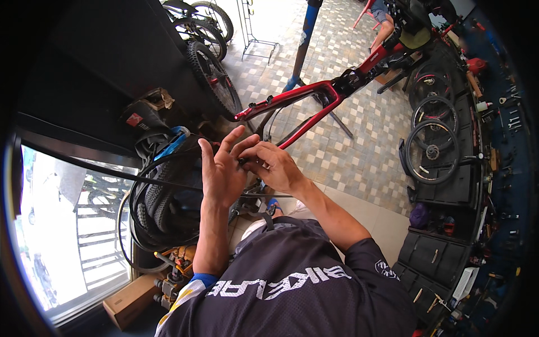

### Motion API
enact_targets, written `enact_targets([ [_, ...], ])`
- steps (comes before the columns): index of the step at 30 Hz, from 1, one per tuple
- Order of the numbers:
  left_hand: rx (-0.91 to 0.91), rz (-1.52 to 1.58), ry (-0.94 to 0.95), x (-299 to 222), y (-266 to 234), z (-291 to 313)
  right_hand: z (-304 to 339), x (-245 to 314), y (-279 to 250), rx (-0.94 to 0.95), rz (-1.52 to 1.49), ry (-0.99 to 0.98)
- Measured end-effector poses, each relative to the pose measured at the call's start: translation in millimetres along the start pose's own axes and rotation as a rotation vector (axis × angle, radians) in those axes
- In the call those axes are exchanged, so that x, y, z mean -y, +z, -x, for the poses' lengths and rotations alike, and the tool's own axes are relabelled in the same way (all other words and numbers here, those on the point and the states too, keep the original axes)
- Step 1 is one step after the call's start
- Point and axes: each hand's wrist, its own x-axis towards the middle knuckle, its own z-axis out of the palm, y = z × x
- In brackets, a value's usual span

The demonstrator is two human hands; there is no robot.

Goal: The person assembles a red bicycle frame by inserting cables, selecting small parts from a basket, and tightening bolts with a hex key. The person handles the frame, cables, and fasteners while working in a cluttered workshop.

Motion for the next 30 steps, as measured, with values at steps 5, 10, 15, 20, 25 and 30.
enact_targets([
  [5, 0.012, 0.033, 0.025, -1.7, 10.3, -4.4, -7.0, -0.7, -7.3, 0.007, -0.047, 0.044],
  [10, -0.048, -0.065, 0.157, 0.8, -2.3, -27.0, -31.5, -20.7, -27.3, 0.082, -0.144, 0.055],
  [15, -0.432, -0.72, 0.408, 0.8, -52.8, -57.1, -117.2, -77.5, -77.5, 0.136, -0.286, 0.169],
  [20, -0.548, -1.298, 0.397, 2.2, -66.6, -97.2, -243.7, -142.9, -85.3, 0.591, -0.043, 0.215],
  [25, -0.559, -1.414, 0.151, 12.2, -75.3, -133.9, -306.6, -225.1, -35.2, 1.152, 0.065, -0.113],
  [30, -0.678, -0.442, 0.136, 34.8, -87.0, -142.6, -313.8, -254.5, 11.8, 1.427, -0.145, 0.106],
])
